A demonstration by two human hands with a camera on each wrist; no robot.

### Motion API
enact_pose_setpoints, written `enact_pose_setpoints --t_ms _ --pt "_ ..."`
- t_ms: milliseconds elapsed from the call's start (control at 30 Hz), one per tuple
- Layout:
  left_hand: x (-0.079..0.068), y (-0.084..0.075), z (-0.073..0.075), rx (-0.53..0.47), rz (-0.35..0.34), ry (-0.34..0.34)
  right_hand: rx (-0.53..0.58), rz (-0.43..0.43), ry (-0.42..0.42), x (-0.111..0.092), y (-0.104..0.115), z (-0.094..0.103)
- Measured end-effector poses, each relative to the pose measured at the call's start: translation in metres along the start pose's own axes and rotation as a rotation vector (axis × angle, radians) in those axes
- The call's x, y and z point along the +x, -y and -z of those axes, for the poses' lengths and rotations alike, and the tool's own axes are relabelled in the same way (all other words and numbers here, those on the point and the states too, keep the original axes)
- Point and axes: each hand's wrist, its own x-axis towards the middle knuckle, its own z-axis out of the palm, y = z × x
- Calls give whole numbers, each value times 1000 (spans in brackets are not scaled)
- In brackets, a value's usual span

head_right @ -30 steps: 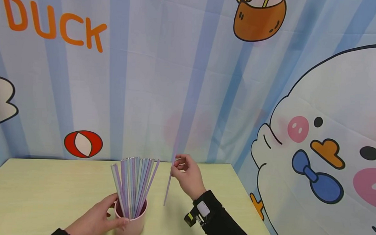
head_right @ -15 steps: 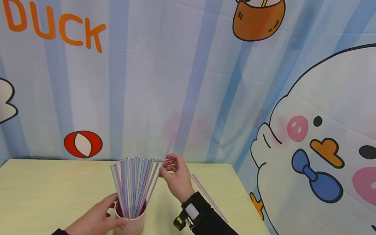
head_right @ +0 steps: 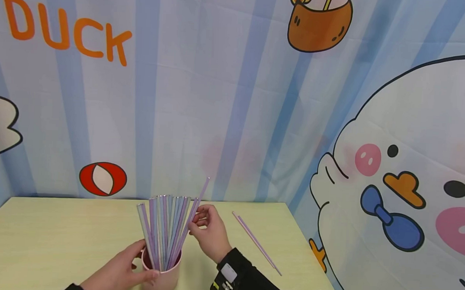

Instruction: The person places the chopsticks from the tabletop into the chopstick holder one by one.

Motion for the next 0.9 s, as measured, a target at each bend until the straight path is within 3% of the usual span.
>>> enact_pose_setpoints --t_ms 267,567,900 --pt "0 1 0 -16 -48 15 -82 -16 63 -9 -6 -7" --pt "-1 1 1 -19 -48 11 -157 -29 120 -17 -11 -14" --pt "-2 1 0 -10 -47 7 -165 -21 130 -19 -13 -17"
